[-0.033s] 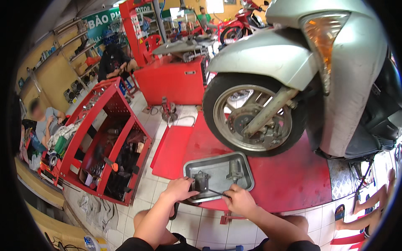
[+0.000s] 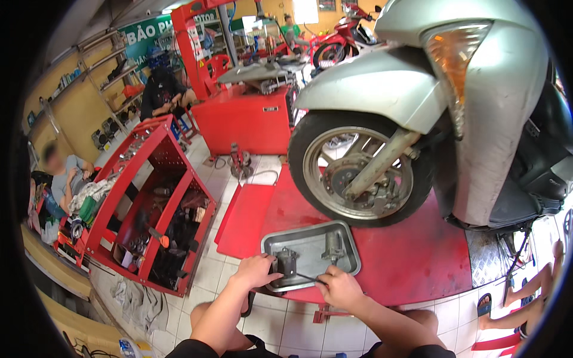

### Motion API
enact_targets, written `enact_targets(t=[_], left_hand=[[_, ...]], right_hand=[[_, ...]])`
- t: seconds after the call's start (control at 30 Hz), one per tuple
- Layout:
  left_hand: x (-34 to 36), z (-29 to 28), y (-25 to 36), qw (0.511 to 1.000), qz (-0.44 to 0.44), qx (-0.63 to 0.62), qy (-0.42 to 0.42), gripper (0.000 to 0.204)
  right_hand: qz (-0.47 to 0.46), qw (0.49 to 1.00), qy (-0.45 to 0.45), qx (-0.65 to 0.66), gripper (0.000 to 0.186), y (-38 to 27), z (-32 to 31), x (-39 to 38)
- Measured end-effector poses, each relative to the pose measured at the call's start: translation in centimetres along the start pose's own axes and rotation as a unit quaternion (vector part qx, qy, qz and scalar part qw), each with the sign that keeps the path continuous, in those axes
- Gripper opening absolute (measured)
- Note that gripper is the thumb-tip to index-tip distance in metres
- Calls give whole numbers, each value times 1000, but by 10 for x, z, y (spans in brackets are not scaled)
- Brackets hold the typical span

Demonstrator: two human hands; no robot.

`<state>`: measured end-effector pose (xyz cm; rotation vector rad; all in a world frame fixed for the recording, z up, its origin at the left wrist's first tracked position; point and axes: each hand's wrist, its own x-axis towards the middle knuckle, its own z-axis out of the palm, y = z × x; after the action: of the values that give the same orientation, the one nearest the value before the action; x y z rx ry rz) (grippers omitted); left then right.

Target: The person disassembles a cylindrical mechanical component, likely a starter motor, using a screwdriver to remove a retaining clip and separate the housing. They then use the screwdriver to scrape and clean the internal surfaces of the component parts over a metal tray.

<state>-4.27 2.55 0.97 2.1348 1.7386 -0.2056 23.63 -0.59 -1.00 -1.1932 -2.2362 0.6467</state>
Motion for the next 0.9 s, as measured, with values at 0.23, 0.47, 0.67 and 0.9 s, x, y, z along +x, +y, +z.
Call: enact_targets(t=[0.23,0.47,0.67,0.9], left_hand=[[-1,15,3,992,-65,-8,108,60],[-4,21,10,978,-122,-55,162,47],[17,24,1,968,-139,-89,191,58],[44,29,35,979,-157,-58,117,78]], right_hand=[[7,1000,10,-28,18,-8,-17,1],[34,994,101,-1,14,-8,-30,-2],[65,993,102,1,16,8,-19,3],[66,995,74,-28,18,4,-21,6]])
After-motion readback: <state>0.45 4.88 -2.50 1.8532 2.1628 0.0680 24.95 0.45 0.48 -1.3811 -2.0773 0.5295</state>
